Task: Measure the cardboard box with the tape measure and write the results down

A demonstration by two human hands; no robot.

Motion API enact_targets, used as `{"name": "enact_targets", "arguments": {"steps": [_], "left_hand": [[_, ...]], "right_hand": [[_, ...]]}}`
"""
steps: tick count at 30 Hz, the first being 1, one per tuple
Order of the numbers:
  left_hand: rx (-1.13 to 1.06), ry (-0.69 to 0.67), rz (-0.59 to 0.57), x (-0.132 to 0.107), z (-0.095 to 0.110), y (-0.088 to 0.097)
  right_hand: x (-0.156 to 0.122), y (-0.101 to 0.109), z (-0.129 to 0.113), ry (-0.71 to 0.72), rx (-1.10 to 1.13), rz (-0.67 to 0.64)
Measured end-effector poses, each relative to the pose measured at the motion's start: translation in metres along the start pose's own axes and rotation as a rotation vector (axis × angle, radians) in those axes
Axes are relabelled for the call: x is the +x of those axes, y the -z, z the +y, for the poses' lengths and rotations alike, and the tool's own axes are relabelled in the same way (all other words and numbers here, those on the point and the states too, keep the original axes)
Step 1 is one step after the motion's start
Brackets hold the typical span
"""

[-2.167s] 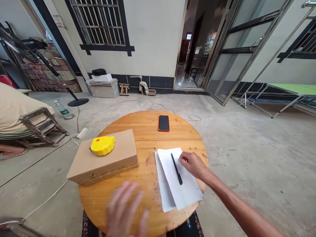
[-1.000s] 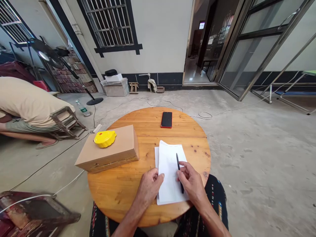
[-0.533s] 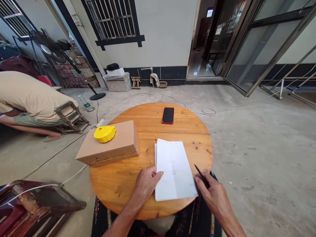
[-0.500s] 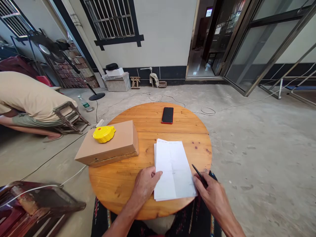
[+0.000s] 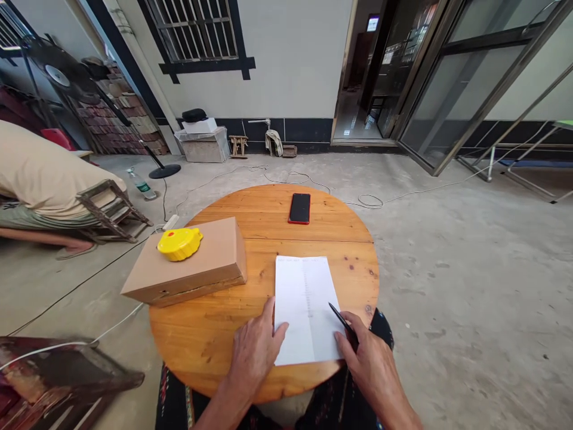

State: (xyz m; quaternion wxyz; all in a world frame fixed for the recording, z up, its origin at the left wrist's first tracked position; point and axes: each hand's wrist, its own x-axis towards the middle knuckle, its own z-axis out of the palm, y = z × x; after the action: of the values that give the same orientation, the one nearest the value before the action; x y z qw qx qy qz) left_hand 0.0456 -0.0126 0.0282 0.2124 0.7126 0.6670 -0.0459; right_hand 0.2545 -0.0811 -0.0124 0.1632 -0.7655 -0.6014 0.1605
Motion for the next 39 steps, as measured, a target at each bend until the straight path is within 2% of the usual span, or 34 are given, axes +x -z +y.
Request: {"name": "enact_targets", "arguments": {"steps": [5, 10, 15, 19, 24, 28, 31, 35, 37, 39], "left_hand": [[0.025, -0.027, 0.004, 0.0, 0.003, -0.002], [0.026, -0.027, 0.022, 0.001, 0.003, -0.006], [0.024, -0.046, 0.026, 0.0, 0.003, -0.006], [0.029, -0.071, 0.017, 0.0, 0.003, -0.004], [0.048, -0.085, -0.014, -0.007, -0.004, -0.005], [0.055, -0.07, -0.046, -0.014, -0.015, -0.007], [0.032, -0.081, -0.039, -0.016, -0.021, -0.011], [0.043, -0.197, 0.104, -0.014, -0.027, -0.018], [0.068, -0.261, 0.201, -0.012, -0.031, -0.023], [0.073, -0.337, 0.295, -0.009, -0.037, -0.028]], "right_hand": [[0.0, -0.003, 0.006, -0.01, 0.001, 0.031], [0.004, -0.004, 0.014, -0.03, -0.08, -0.01], [0.008, 0.002, 0.007, 0.004, -0.158, 0.055], [0.009, 0.006, -0.001, 0.015, -0.159, 0.013], [0.004, 0.003, 0.0, 0.026, -0.105, -0.035], [-0.002, 0.006, 0.001, 0.047, 0.083, -0.075], [-0.001, 0.021, 0.001, 0.002, 0.339, -0.024], [0.002, 0.04, 0.0, -0.068, 0.617, 0.059], [0.002, 0.042, -0.001, -0.077, 0.777, 0.049], [0.001, 0.042, -0.005, -0.079, 0.97, -0.015]]}}
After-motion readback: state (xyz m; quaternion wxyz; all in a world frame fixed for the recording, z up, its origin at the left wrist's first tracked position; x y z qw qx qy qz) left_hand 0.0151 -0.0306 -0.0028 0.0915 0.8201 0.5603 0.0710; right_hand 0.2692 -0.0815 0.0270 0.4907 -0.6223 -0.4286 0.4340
